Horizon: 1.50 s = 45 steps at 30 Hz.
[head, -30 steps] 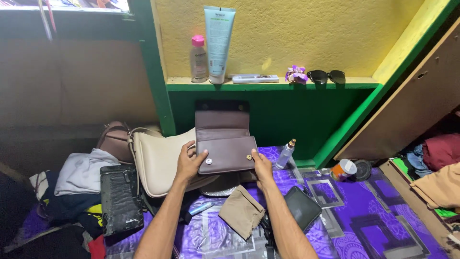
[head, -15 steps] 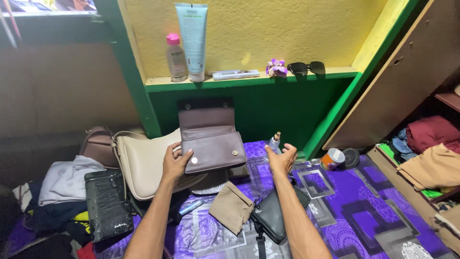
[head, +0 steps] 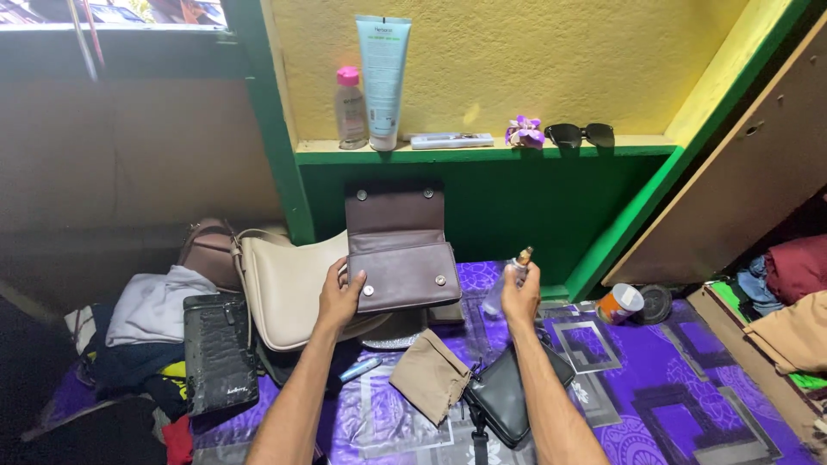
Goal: The person picks up a brown quilted handbag from a pile of items on a bed, opens it, and wipes the exterior and interior with a cloth. The person repeatedly sprays a liquid onto the bag and continues wiping different sections, including the flap and inner compartments.
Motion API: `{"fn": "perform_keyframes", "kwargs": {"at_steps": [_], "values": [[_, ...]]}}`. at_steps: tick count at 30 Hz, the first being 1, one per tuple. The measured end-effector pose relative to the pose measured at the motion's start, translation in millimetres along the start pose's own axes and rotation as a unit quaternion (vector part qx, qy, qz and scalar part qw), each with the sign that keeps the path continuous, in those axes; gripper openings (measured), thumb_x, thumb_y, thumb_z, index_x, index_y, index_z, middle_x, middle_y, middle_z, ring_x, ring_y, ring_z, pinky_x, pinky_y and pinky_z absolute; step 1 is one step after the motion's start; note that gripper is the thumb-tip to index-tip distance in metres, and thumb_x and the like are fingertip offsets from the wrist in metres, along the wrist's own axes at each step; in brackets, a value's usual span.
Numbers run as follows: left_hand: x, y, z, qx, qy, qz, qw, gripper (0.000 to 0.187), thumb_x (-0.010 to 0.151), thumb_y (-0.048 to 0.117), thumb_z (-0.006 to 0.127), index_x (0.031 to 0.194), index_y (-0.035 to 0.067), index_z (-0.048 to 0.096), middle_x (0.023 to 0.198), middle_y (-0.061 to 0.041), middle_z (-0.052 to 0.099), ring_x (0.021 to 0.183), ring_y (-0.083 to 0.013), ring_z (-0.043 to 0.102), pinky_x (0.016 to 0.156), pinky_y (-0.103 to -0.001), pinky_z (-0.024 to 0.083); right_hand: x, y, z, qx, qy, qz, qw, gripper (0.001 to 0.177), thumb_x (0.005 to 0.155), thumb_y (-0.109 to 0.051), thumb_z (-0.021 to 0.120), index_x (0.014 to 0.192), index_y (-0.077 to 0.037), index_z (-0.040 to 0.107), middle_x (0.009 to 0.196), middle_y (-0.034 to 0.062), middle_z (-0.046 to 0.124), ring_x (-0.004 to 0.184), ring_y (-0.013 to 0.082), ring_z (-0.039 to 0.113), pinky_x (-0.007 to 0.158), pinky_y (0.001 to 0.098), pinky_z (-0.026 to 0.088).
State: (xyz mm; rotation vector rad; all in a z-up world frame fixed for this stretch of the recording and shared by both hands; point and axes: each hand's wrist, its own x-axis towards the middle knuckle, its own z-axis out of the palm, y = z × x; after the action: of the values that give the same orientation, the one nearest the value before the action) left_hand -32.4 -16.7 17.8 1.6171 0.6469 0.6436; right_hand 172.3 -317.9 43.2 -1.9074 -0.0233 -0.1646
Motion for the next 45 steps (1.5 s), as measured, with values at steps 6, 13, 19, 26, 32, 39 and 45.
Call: {"fn": "perform_keyframes", "kwargs": {"at_steps": [6, 13, 19, 26, 32, 39, 45], "values": [[-1.1, 1.6, -2.8, -0.001, 0.005, -0.028, 1.0, 0.064, 0.096, 0.034, 0.071, 0.152, 0.018, 0.044, 0.109, -0.012, 0.074, 0.093, -0.0222, 0.074, 0.079, -0.034, 0.056, -20.0, -45.3, -1.0, 0.326, -0.17, 0.073, 0.927, 0.039, 0.102, -0.044, 0.049, 0.136, -0.025, 0.048, 0.092, 0.0095, 0.065, 0.063, 0.0223, 0.067, 0.049, 0.0381, 0.062], [0.7, -4.9, -3.5, -0.01, 0.002, -0.021, 1.0, 0.066, 0.095, 0.036, 0.073, 0.152, 0.018, 0.044, 0.104, -0.012, 0.073, 0.088, -0.02, 0.072, 0.076, -0.032, 0.056, -84.9, -82.5, 2.9, 0.47, -0.488, 0.177, 0.714, 0.043, 0.099, -0.043, 0.052, 0.14, -0.033, 0.052, 0.093, 0.0148, 0.07, 0.062, 0.0268, 0.069, 0.047, 0.0428, 0.062], [-0.1, -2.0, -1.9, -0.01, 0.008, -0.035, 0.999, 0.064, 0.094, 0.037, 0.073, 0.15, 0.021, 0.046, 0.103, -0.011, 0.074, 0.09, -0.0209, 0.074, 0.076, -0.032, 0.058, -106.6, -87.0, 18.7, 0.493, -0.56, 0.201, 0.634, 0.042, 0.099, -0.047, 0.045, 0.132, -0.028, 0.063, 0.1, 0.0169, 0.06, 0.06, 0.0295, 0.058, 0.046, 0.0445, 0.058], [-10.9, 9.5, -2.6, -0.002, 0.008, -0.026, 1.0, 0.064, 0.093, 0.037, 0.073, 0.149, 0.021, 0.047, 0.101, -0.012, 0.074, 0.089, -0.0218, 0.074, 0.075, -0.033, 0.058, -121.5, -93.9, 19.1, 0.493, -0.561, 0.19, 0.638, 0.05, 0.099, -0.046, 0.046, 0.144, -0.025, 0.053, 0.096, 0.0135, 0.059, 0.06, 0.0255, 0.058, 0.047, 0.0402, 0.059], [-34.8, 33.6, -1.2, 0.046, 0.031, -0.009, 0.998, 0.062, 0.094, 0.036, 0.07, 0.15, 0.023, 0.046, 0.105, -0.014, 0.074, 0.092, -0.0272, 0.075, 0.079, -0.038, 0.059, -123.9, -88.1, 23.0, 0.457, -0.518, 0.139, 0.71, 0.059, 0.099, -0.039, 0.052, 0.155, -0.027, 0.038, 0.097, 0.0086, 0.062, 0.061, 0.0228, 0.062, 0.047, 0.0379, 0.06], [-64.2, 70.6, -3.1, 0.06, 0.039, 0.091, 0.993, 0.048, 0.106, 0.026, 0.047, 0.153, 0.022, 0.04, 0.144, -0.024, 0.056, 0.124, -0.0465, 0.059, 0.105, -0.055, 0.05, -130.6, -92.2, 28.6, 0.262, -0.444, -0.028, 0.856, 0.063, 0.102, -0.029, 0.039, 0.161, -0.029, 0.016, 0.087, 0.0134, 0.059, 0.047, 0.0238, 0.065, 0.037, 0.0337, 0.059], [-68.8, 65.8, -2.2, 0.063, 0.042, 0.155, 0.985, 0.045, 0.107, 0.023, 0.042, 0.152, 0.013, 0.042, 0.151, -0.023, 0.05, 0.14, -0.0465, 0.044, 0.116, -0.057, 0.036, -178.4, -109.1, 24.5, -0.035, -0.25, -0.218, 0.943, 0.065, 0.088, -0.023, 0.066, 0.147, -0.037, 0.045, 0.136, 0.0156, 0.065, 0.104, 0.0463, 0.069, 0.086, 0.0538, 0.054]]}}
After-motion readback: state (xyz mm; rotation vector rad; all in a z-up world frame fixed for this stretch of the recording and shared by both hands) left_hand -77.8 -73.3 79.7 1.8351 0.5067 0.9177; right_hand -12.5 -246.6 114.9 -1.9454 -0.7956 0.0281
